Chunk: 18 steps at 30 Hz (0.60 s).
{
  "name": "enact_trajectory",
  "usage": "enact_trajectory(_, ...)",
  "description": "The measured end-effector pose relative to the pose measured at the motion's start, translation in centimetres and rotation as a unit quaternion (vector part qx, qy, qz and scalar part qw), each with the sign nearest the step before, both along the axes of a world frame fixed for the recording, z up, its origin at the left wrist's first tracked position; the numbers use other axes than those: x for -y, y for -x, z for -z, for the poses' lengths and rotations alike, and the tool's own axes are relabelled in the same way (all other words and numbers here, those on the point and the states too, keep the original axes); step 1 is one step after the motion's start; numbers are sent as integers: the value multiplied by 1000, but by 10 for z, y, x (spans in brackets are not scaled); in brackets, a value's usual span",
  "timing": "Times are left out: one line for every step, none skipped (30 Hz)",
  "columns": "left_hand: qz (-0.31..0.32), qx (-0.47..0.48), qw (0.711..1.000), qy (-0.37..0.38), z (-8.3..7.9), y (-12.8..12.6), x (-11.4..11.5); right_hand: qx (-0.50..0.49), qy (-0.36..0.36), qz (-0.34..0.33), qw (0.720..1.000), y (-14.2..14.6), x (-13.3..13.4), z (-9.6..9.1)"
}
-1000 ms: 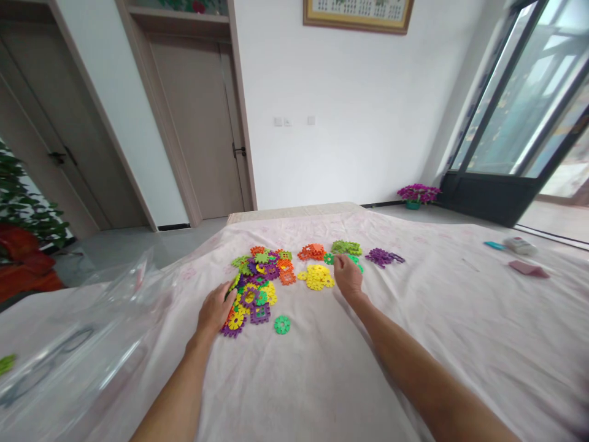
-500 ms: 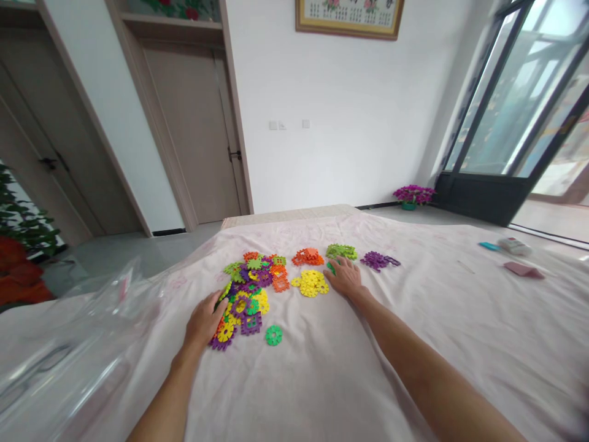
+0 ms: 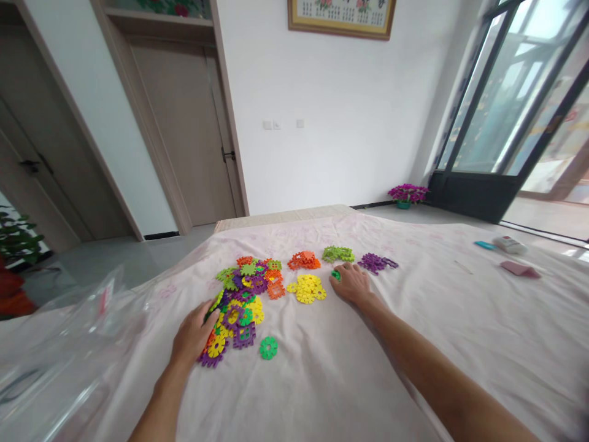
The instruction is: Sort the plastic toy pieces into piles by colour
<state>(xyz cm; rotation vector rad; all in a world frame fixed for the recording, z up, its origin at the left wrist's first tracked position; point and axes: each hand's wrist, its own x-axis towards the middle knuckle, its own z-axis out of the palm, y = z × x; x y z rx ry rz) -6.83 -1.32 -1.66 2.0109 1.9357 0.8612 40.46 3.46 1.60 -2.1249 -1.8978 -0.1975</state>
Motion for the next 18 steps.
enact_trajectory(2, 5, 1000, -2, 1, 1, -1, -2, 6, 1, 1000, -2, -1, -3)
enact_trajectory(5, 9, 1000, -2, 2, 1, -1, -6, 10, 4, 1000, -4, -3, -6)
enact_trajectory(6, 14, 1000, -1, 3, 2, -2, -10, 10, 6, 1000, -6, -6, -9)
enact_trajectory(4, 19, 1000, 0, 4, 3, -3, -15, 8, 7, 1000, -7, -10, -12)
enact_trajectory(3, 23, 1000, 3, 4, 3, -4, -21, 7, 1, 1000, -9, -16, -15)
enact_trajectory(3, 26, 1000, 6, 4, 4, -4, -27, 10, -10, 1000, -11, -22, -17)
enact_trajectory(3, 29, 1000, 9, 4, 4, -4, -34, 19, -24, 999, -12, -29, -19)
enact_trajectory(5, 31, 999, 11, 4, 4, -4, -41, 33, -38, 998, -14, -36, -20)
enact_trajectory(6, 34, 999, 11, 3, 3, -4, -47, 48, -50, 996, -15, -43, -19)
enact_trajectory(6, 35, 999, 11, 3, 3, -4, -52, 61, -57, 995, -17, -50, -19)
enact_trajectory(3, 37, 999, 10, 2, 3, -4, -55, 71, -61, 994, -19, -57, -17)
enact_trajectory(0, 37, 999, 10, 2, 2, -3, -56, 77, -63, 993, -20, -63, -16)
enact_trajectory(-3, 37, 999, 11, 1, 2, -3, -56, 79, -66, 993, -22, -69, -15)
enact_trajectory(-5, 37, 999, 11, 1, 2, -3, -54, 79, -70, 993, -24, -74, -14)
enact_trajectory(-6, 37, 999, 11, 1, 2, -3, -53, 77, -78, 993, -26, -79, -13)
enact_trajectory(-6, 37, 999, 11, 1, 1, -3, -51, 76, -87, 992, -28, -82, -13)
enact_trajectory(-6, 37, 999, 10, 1, 2, -3, -50, 74, -98, 991, -30, -85, -13)
enact_trajectory(-6, 36, 999, 8, 1, 2, -3, -48, 71, -107, 991, -32, -87, -14)
